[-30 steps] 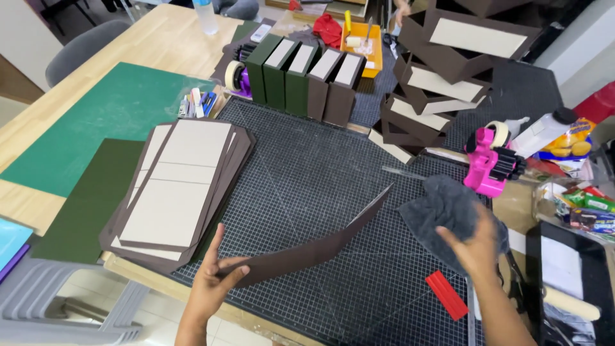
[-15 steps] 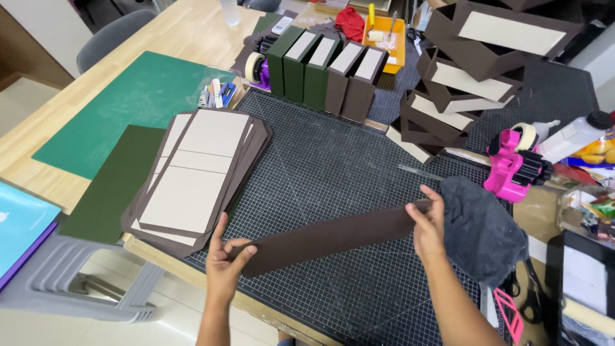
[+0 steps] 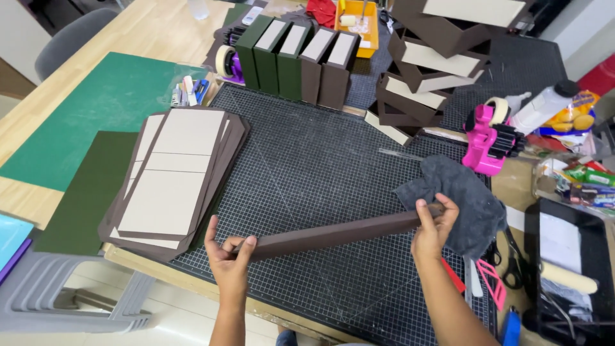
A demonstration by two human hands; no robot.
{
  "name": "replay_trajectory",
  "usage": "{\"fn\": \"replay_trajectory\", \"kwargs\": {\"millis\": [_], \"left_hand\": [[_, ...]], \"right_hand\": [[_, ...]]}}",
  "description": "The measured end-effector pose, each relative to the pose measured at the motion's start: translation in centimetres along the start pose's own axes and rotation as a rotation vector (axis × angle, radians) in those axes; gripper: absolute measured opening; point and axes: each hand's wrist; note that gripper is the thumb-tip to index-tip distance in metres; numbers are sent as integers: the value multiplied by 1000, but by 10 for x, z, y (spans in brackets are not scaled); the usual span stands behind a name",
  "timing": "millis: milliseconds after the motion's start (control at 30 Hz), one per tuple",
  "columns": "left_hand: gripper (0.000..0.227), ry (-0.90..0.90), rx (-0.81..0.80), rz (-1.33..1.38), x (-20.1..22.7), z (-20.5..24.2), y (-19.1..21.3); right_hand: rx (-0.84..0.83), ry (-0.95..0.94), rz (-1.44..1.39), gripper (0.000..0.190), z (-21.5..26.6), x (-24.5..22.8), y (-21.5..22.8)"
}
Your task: The person constructs a book cover by applying glue to cardboard pieces using a roller, adhering them to a brown paper backing, and smoothing the edges with a red plastic tool and a cloth.
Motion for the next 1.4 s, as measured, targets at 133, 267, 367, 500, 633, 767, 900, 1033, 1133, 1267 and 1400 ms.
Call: {"fn": "replay_trajectory", "kwargs": {"millis": [133,267,367,500,633,767,900,1033,1133,1267,1400], "left_hand": [[97,65,-75,14,7,-2,15],[113,-121,-257,-427,62,-19,3],[118,-140,-523,-780,121,-20,-74],[127,-142,-1119,-1054,90,-10,-167],[127,-135,-1329,-1241,29,-5,-204],[115,-17,-1443,-1179,36,-15,-224],[111,37,-1478,-1137,38,-27,-224],[107,-12,-1489,-1104,30,-38,-220],[99,38,-1499,-1035,27,-47,-223],[100,76,-1566,-973,17,-47,-216],[98,76,-1559,-893,1,-54,-216]], "right_hand": [[19,20,-17,47,-2,8,3],[1,8,-44,49,0,7,6],[-27,-15,-19,49,7,-7,12],[-32,34,37,58,6,-1,9],[-18,35,59,59,9,1,14],[-115,10,175,59,2,-7,30],[-205,110,477,50,17,-53,69],[-208,278,1278,50,38,12,170],[-146,28,1788,54,47,36,189],[-79,-169,1603,43,62,42,181],[236,-325,980,52,92,-96,62]]}}
Point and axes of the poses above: each hand's wrist, its own z-axis away from the middle knuckle, its own y-axis out of the back of the hand, x = y × z, and after that the axes turned 1 degree about x, right-handed
